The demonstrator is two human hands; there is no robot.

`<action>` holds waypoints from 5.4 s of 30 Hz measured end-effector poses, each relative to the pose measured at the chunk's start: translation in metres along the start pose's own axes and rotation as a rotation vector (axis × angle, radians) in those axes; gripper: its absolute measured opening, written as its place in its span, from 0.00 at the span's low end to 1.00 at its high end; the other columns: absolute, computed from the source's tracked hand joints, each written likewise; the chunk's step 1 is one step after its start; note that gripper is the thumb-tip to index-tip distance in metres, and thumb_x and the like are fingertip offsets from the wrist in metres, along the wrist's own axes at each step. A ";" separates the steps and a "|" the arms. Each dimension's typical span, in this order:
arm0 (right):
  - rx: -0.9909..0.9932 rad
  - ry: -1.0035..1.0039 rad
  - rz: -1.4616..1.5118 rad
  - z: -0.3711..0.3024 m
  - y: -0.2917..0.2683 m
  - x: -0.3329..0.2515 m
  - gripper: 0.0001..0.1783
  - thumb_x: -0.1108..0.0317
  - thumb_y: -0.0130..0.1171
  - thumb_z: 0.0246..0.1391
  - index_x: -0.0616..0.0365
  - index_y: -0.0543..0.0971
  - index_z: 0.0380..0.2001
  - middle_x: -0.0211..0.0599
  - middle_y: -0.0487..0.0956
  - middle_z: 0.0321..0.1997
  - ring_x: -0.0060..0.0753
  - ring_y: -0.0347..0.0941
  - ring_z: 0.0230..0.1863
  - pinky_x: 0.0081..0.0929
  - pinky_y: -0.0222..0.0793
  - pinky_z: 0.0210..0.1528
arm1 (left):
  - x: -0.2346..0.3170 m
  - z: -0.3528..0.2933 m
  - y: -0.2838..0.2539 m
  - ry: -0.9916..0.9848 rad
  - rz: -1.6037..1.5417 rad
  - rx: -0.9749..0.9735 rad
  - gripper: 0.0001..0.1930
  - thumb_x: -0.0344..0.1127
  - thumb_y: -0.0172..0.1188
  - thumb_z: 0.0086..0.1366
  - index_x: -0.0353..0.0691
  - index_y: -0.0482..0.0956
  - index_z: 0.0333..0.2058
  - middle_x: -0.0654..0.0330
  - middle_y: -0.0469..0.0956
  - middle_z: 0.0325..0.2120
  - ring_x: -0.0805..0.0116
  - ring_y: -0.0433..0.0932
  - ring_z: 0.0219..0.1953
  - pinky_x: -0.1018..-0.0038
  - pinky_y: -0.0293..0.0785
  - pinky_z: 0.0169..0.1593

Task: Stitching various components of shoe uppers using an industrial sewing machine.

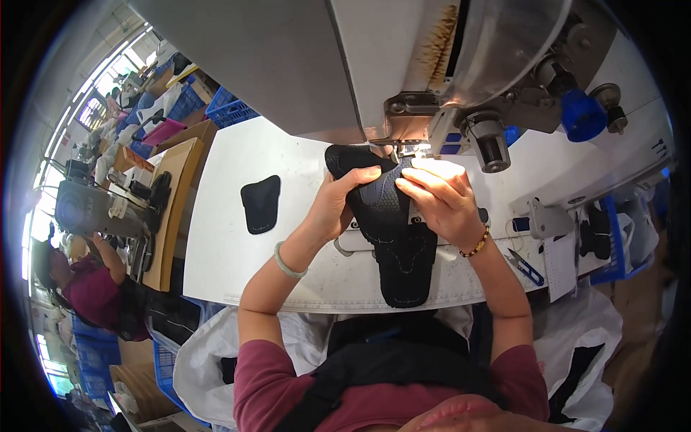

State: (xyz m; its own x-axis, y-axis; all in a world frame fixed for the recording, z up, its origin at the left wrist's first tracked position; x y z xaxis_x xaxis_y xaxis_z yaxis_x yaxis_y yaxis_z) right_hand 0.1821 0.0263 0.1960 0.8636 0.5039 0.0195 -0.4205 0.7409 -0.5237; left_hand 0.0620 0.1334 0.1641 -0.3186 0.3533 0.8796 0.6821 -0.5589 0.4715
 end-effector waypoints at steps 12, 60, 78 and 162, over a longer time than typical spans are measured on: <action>0.044 -0.046 0.044 -0.008 -0.006 0.007 0.19 0.71 0.61 0.37 0.52 0.79 0.39 0.25 0.76 0.44 0.28 0.71 0.46 0.28 0.64 0.47 | -0.011 -0.013 0.012 0.120 -0.012 -0.010 0.13 0.31 0.58 0.59 0.35 0.73 0.42 0.63 0.76 0.35 0.76 0.75 0.38 0.79 0.72 0.42; 0.015 0.198 0.341 -0.007 -0.015 0.041 0.18 0.77 0.60 0.37 0.52 0.80 0.37 0.31 0.78 0.40 0.38 0.70 0.45 0.32 0.64 0.51 | -0.006 -0.012 0.031 0.333 0.292 0.117 0.15 0.29 0.61 0.57 0.35 0.71 0.43 0.64 0.75 0.32 0.79 0.73 0.35 0.80 0.71 0.41; 0.028 0.031 -0.018 -0.002 -0.015 0.007 0.19 0.74 0.58 0.38 0.54 0.78 0.39 0.27 0.75 0.43 0.29 0.70 0.43 0.29 0.64 0.50 | 0.004 0.008 0.008 0.046 0.082 -0.038 0.07 0.28 0.61 0.56 0.35 0.76 0.34 0.64 0.76 0.30 0.76 0.75 0.33 0.79 0.71 0.40; -0.068 0.453 -0.029 -0.086 -0.021 -0.017 0.09 0.77 0.60 0.41 0.58 0.69 0.24 0.35 0.72 0.31 0.38 0.69 0.32 0.32 0.67 0.34 | -0.082 -0.061 -0.004 0.452 1.511 -0.003 0.24 0.35 0.65 0.52 0.35 0.71 0.48 0.53 0.68 0.40 0.58 0.68 0.41 0.69 0.69 0.42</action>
State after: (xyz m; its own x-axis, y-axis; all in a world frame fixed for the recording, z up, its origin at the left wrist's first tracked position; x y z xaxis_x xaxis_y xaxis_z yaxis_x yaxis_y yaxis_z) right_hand 0.2002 -0.0367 0.1333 0.9157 0.2270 -0.3316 -0.3882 0.7131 -0.5837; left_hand 0.0451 0.0605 0.0945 0.4658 -0.7536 0.4638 0.5377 -0.1752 -0.8247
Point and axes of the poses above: each hand's wrist, its own z-axis towards the middle knuckle, its own y-axis out of the palm, x = y × z, the point moved 6 cm from there along z, towards the middle knuckle
